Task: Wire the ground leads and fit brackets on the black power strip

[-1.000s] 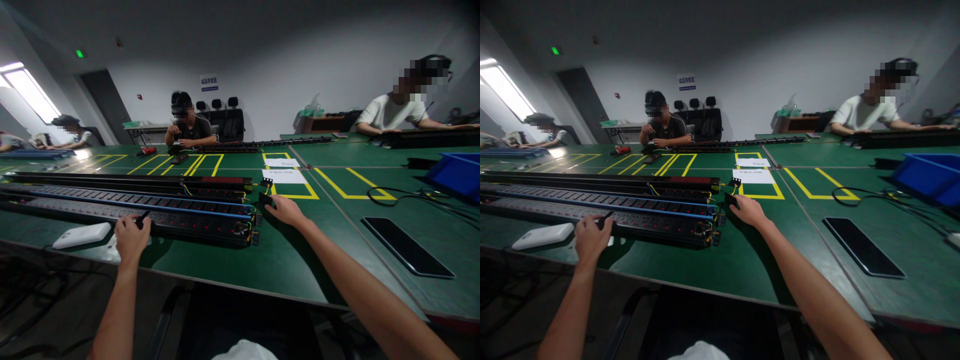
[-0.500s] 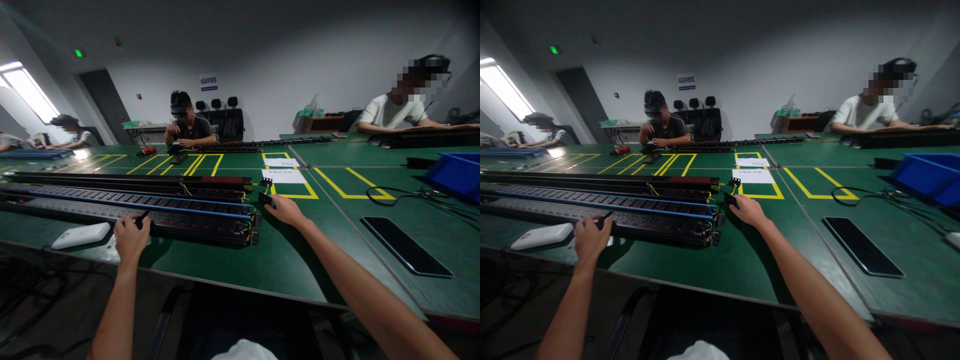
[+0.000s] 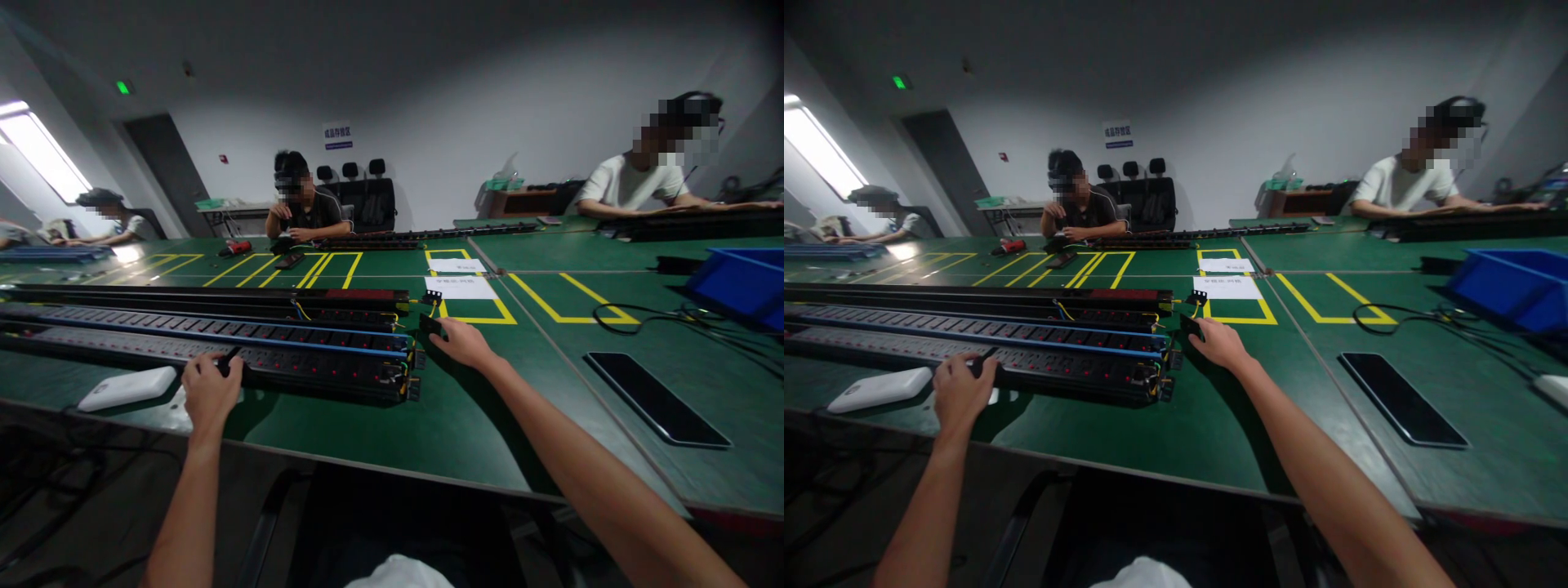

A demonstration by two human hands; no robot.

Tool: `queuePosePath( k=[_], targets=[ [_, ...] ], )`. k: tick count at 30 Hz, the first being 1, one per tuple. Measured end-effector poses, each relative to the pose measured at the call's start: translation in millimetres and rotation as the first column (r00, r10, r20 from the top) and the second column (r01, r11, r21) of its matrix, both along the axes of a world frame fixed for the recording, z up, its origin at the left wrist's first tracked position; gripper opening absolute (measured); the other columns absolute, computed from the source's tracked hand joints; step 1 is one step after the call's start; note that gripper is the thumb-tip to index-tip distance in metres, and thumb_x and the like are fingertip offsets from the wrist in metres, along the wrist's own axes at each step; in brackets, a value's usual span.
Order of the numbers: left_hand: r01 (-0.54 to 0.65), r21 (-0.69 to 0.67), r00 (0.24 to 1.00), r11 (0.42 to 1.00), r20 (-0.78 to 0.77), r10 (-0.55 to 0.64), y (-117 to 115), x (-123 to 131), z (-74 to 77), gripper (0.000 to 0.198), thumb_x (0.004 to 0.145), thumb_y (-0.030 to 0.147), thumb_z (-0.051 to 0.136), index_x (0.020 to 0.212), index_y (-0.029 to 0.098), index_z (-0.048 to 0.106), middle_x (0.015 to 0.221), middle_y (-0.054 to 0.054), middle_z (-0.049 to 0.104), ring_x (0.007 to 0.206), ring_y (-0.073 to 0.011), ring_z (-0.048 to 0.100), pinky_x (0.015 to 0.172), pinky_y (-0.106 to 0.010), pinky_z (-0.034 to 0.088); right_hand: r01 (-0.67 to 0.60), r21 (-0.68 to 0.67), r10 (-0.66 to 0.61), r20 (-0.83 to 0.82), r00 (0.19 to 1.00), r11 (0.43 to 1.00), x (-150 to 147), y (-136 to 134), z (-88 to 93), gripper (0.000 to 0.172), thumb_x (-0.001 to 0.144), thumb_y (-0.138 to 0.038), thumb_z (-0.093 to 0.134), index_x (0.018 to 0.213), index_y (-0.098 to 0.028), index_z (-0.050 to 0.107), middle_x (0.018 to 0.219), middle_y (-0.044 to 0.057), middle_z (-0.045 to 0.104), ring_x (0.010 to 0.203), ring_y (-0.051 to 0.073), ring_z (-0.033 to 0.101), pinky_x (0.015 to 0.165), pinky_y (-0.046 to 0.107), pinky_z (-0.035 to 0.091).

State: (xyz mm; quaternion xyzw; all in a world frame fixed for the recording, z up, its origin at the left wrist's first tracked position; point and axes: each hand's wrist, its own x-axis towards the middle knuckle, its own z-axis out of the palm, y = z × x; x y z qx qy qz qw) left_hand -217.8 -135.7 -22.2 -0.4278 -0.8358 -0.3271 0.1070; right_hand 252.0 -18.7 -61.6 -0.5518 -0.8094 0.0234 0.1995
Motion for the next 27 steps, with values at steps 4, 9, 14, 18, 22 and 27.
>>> queuePosePath(
  k=[4,9,14,18,22,27],
  targets=[
    [-0.012,-0.014,1.0,1.0,0.016,0.012,-0.3,2.5,2.3,0.048,0.088,0.048,0.049,0.122,0.015,0.061,0.135,-0.021,0.052,0.132,-0.0419,0.045,0.107,-0.056,0.042,0.002,0.006,-0.002,0.004,1.0,1.0,-0.9,-1.1,1.9,0.031,0.096,-0.035,0.054,0.12,-0.019,0.065,0.112,0.011,0.071,0.093,0.026,0.067,0.068,0.029,0.042],
    [-0.005,-0.01,1.0,1.0,-0.008,0.005,0.4,2.7,2.6,0.049,0.088,0.047,0.048,0.121,0.014,0.061,0.135,-0.022,0.052,0.132,-0.0418,0.045,0.108,-0.054,0.041,0.007,-0.004,-0.006,0.011,1.0,1.0,-1.7,-1.5,4.1,0.03,0.095,-0.033,0.054,0.119,-0.019,0.065,0.11,0.012,0.072,0.092,0.026,0.067,0.066,0.029,0.042],
    [-0.014,-0.038,1.0,0.999,0.017,0.014,-0.7,5.0,5.3,0.051,0.088,0.049,0.047,0.124,0.014,0.06,0.138,-0.022,0.05,0.133,-0.0416,0.043,0.108,-0.055,0.041,0.006,-0.004,-0.006,0.009,1.0,1.0,-1.2,0.2,2.1,0.03,0.096,-0.034,0.054,0.119,-0.019,0.064,0.111,0.012,0.072,0.091,0.025,0.067,0.066,0.029,0.042],
    [-0.007,-0.037,1.0,0.999,0.026,0.008,-1.8,7.1,7.4,0.05,0.088,0.048,0.047,0.124,0.015,0.06,0.139,-0.021,0.049,0.134,-0.0408,0.043,0.109,-0.054,0.04,0.0,0.004,0.0,-0.005,1.0,1.0,-0.5,0.7,0.1,0.031,0.096,-0.034,0.053,0.121,-0.019,0.064,0.11,0.012,0.072,0.092,0.026,0.067,0.066,0.029,0.042],
    [-0.012,-0.037,0.999,0.999,0.034,0.013,-1.9,7.6,7.6,0.05,0.089,0.048,0.046,0.124,0.015,0.059,0.14,-0.021,0.048,0.134,-0.0408,0.042,0.109,-0.054,0.04,0.0,-0.001,0.0,-0.011,1.0,1.0,-0.2,0.0,0.9,0.031,0.095,-0.034,0.054,0.12,-0.02,0.065,0.11,0.012,0.071,0.092,0.025,0.067,0.067,0.029,0.042],
    [-0.011,-0.044,0.999,0.999,0.038,0.013,-2.0,6.8,7.2,0.05,0.089,0.05,0.046,0.123,0.016,0.058,0.139,-0.022,0.048,0.135,-0.0416,0.042,0.108,-0.054,0.04,0.004,-0.01,-0.004,-0.003,1.0,1.0,-0.2,-0.1,1.8,0.032,0.096,-0.035,0.053,0.121,-0.019,0.064,0.11,0.012,0.071,0.092,0.026,0.067,0.067,0.03,0.042]
  ],
)
